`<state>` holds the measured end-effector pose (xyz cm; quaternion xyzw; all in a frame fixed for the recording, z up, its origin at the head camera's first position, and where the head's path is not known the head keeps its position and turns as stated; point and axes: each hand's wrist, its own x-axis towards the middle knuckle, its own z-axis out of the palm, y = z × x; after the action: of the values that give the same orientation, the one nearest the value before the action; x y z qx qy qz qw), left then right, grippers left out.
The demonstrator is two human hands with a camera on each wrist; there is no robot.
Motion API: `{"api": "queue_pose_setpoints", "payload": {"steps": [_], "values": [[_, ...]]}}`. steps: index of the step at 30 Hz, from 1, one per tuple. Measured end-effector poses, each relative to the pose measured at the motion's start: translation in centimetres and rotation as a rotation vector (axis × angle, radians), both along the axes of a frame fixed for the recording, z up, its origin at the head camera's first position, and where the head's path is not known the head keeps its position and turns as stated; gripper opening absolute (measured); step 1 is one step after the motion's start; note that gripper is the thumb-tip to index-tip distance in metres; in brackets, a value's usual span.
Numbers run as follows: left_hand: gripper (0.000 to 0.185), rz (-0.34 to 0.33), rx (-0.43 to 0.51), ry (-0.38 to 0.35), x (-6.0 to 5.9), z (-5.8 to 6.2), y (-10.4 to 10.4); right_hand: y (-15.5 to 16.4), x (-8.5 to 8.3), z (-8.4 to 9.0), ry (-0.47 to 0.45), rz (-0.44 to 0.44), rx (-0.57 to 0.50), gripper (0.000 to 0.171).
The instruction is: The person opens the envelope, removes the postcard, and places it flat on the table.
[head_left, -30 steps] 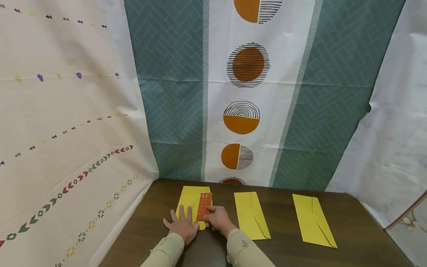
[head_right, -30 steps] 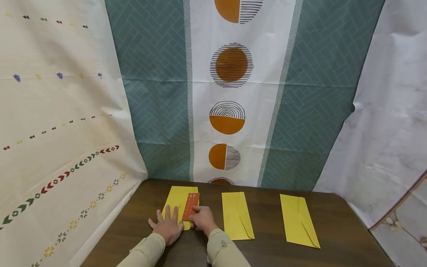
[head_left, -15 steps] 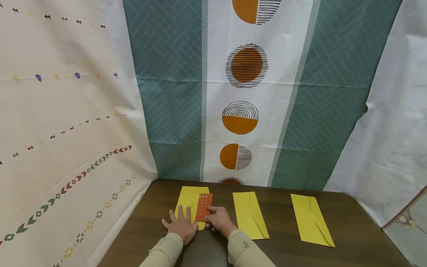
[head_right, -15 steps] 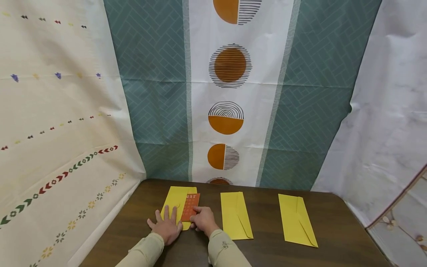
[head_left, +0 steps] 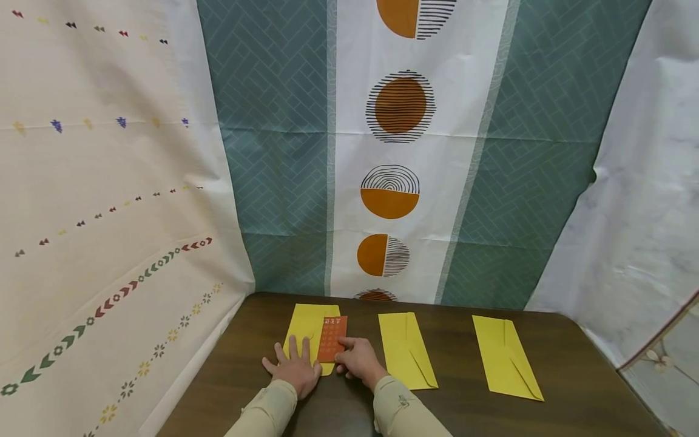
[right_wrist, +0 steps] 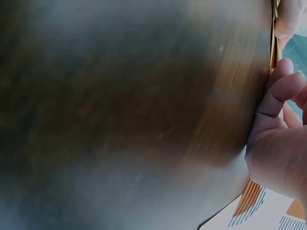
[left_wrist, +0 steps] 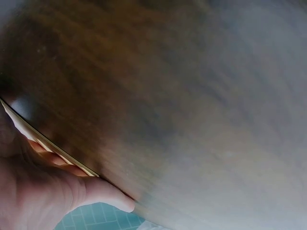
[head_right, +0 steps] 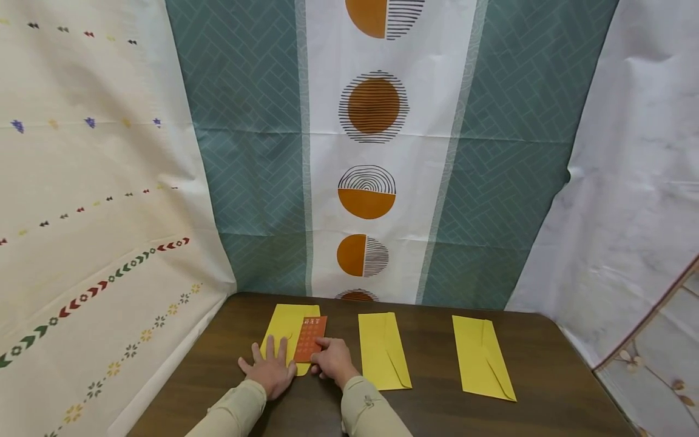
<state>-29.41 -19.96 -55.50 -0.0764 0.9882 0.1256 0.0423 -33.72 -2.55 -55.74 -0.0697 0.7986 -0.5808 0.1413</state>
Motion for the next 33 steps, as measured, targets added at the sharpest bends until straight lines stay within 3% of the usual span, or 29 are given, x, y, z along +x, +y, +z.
{"api": "queue_pose_setpoints", "payload": {"steps": [6,13,21,33], "values": [[0.073,0.005,0.005,-0.001,0.0,-0.2,-0.2,-0.1,-0.4,0.1,0.024,0.012,0.027,0.051],[0.072,0.009,0.011,0.025,0.0,-0.3,-0.1,0.4,-1.3,0.4,0.134,-0.014,0.138,0.050],[0.071,0.004,0.000,0.052,0.0,-0.3,0.3,0.2,-1.7,0.4,0.191,-0.005,0.227,0.049],[0.073,0.016,-0.007,0.041,-0.4,-0.9,0.1,-0.4,-2.0,0.3,0.157,-0.026,0.257,0.046]]}}
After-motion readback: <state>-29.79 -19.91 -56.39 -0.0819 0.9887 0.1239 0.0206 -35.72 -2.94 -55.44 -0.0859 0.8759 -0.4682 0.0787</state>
